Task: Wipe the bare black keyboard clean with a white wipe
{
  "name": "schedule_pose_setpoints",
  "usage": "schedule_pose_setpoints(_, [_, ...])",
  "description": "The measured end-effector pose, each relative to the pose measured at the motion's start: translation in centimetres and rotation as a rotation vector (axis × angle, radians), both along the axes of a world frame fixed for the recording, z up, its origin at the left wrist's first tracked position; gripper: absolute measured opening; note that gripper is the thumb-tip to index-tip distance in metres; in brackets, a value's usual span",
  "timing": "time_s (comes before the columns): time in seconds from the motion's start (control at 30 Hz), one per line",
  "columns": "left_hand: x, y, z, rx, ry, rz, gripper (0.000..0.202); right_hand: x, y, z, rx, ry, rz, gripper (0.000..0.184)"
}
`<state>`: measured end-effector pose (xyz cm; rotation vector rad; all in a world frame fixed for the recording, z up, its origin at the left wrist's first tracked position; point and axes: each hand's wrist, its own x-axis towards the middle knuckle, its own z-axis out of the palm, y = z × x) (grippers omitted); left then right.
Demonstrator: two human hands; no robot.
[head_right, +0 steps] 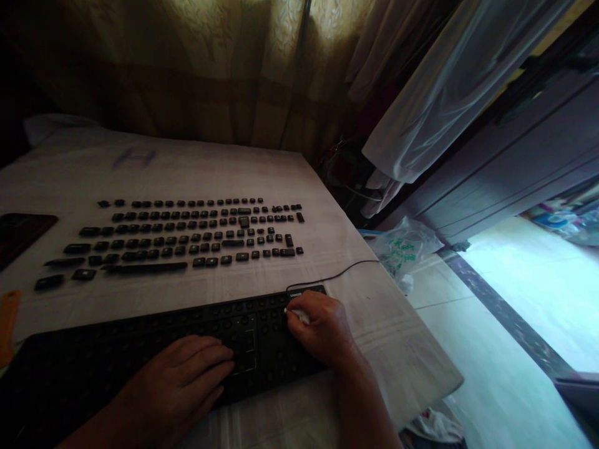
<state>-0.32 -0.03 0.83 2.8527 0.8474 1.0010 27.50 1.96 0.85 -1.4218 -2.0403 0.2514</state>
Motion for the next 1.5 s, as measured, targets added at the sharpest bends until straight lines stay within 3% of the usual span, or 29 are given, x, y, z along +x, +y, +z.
schedule_pose_setpoints(0.83, [0.0, 0.2, 0.5, -0.016, 0.008, -0.008, 0.029, -0.6, -0.1, -0.1, 0.017, -0.172, -0.006, 0.015])
schedule_pose_setpoints(1.5, [0.0, 0.0, -0.5, -0.023, 0.005, -0.013, 0.025, -0.9, -0.2, 0.1, 0.019, -0.204, -0.034, 0.015])
